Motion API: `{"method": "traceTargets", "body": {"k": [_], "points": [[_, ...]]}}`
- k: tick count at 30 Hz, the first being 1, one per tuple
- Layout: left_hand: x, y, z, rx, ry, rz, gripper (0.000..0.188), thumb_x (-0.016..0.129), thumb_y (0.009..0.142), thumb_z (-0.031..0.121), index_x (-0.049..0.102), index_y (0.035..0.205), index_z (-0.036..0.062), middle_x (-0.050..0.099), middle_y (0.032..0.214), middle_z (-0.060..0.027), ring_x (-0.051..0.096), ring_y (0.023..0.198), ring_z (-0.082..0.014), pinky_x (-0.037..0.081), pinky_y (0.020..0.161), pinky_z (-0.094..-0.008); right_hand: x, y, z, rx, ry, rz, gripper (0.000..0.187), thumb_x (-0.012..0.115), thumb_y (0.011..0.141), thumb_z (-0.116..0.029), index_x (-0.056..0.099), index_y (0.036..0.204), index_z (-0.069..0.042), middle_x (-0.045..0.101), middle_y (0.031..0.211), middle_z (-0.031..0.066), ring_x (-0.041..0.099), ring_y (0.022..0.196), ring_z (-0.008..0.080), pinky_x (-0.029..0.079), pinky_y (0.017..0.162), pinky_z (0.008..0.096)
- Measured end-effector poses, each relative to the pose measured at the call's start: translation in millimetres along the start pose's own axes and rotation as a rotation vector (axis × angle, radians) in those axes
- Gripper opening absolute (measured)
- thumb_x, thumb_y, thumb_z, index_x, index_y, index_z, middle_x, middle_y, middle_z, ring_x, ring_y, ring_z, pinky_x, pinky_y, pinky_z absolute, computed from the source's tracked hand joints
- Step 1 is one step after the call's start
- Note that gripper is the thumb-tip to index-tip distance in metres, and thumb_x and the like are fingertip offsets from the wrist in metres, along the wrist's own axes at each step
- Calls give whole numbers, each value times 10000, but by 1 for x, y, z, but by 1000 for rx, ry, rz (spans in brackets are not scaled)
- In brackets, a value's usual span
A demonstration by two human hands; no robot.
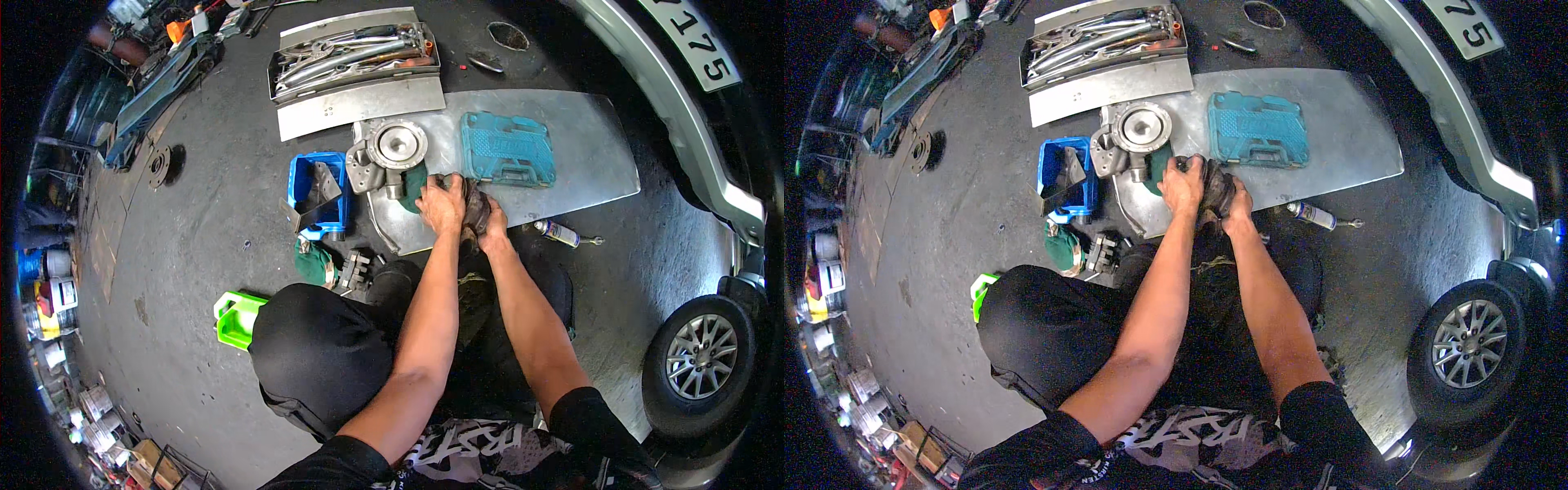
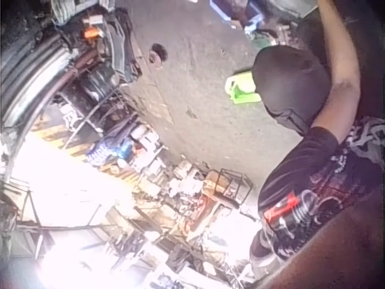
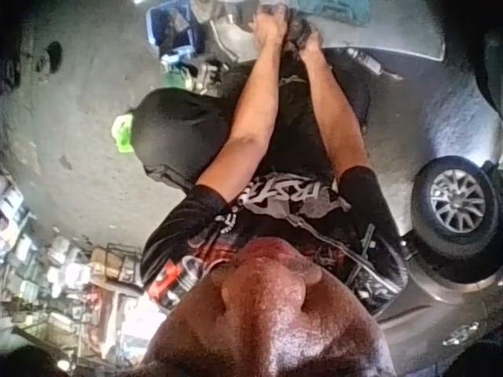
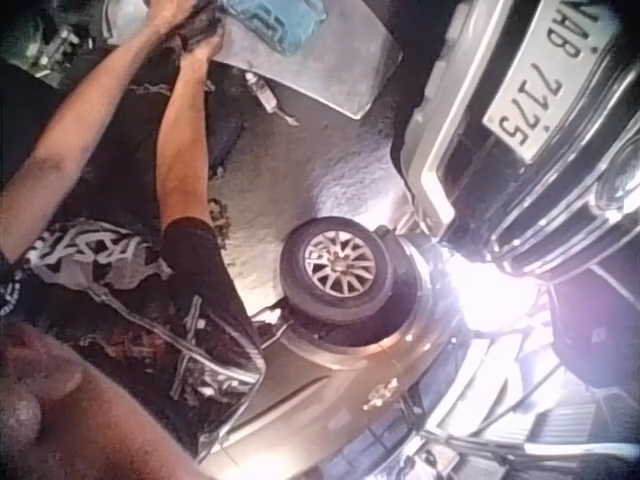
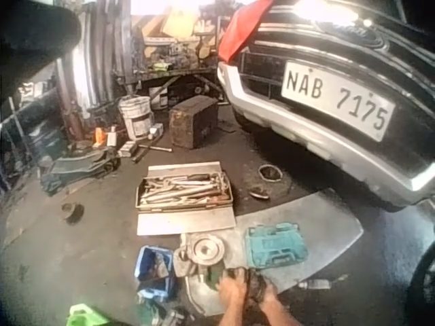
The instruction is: Assemble the housing components of a vehicle turbocharger.
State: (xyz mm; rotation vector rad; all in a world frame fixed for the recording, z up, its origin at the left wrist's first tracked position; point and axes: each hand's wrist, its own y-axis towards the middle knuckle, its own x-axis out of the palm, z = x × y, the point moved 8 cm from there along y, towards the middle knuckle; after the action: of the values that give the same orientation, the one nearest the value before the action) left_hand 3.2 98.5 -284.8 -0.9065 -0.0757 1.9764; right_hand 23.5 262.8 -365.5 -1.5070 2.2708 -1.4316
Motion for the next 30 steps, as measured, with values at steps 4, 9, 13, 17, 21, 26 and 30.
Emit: {"method": "traceTargets", "body": {"k": [4,9,13,17,21,26,30], "points": [[5,-3,-4,-58,32,-40,654,608,794,513,580,1247,43,590,1237,-201,550,1128,-417,373,1033,-470,-8,6,4,14,-35,39,381,447,961,-369,610,1135,-73,670,1082,78,654,912,256,519,825,423],[3,3,-9,-50,-19,-190,569,602,798,505,603,1210,112,562,1264,-189,532,1140,-443,425,969,-514,5,-3,12,71,-77,-112,386,445,964,-379,609,1149,-82,670,1091,67,648,964,238,521,845,407],[-19,5,-18,-86,-51,-229,620,625,783,513,609,1232,86,638,1192,-205,591,1134,-370,449,976,-425,19,-23,21,47,-35,-155,400,410,987,-357,587,1189,-61,658,1136,76,643,1016,242,531,851,414],[-58,0,-18,-70,-89,-180,651,607,783,526,595,1248,70,632,1197,-216,581,1149,-380,440,986,-437,54,-52,36,124,3,-309,400,407,990,-348,582,1192,-50,652,1143,86,638,1025,250,517,879,417],[-116,2,13,108,-46,-52,674,596,774,507,584,1262,42,619,1184,-262,591,1126,-397,454,970,-453,96,-77,40,86,29,-277,403,427,982,-367,577,1199,-62,644,1163,77,623,1060,244,489,922,421],[-199,7,55,247,-20,79,644,629,779,522,622,1204,38,647,1154,-229,613,1105,-370,468,953,-420,183,-114,37,43,125,-464,360,501,956,-361,592,1165,-83,658,1119,68,636,1036,229,503,921,402],[-256,7,55,279,-198,183,550,645,791,497,656,1117,54,676,1103,-188,632,1066,-342,481,921,-416,226,-137,43,-9,114,-544,356,555,927,-319,574,1189,-78,626,1138,51,614,1030,209,487,909,375]]}}
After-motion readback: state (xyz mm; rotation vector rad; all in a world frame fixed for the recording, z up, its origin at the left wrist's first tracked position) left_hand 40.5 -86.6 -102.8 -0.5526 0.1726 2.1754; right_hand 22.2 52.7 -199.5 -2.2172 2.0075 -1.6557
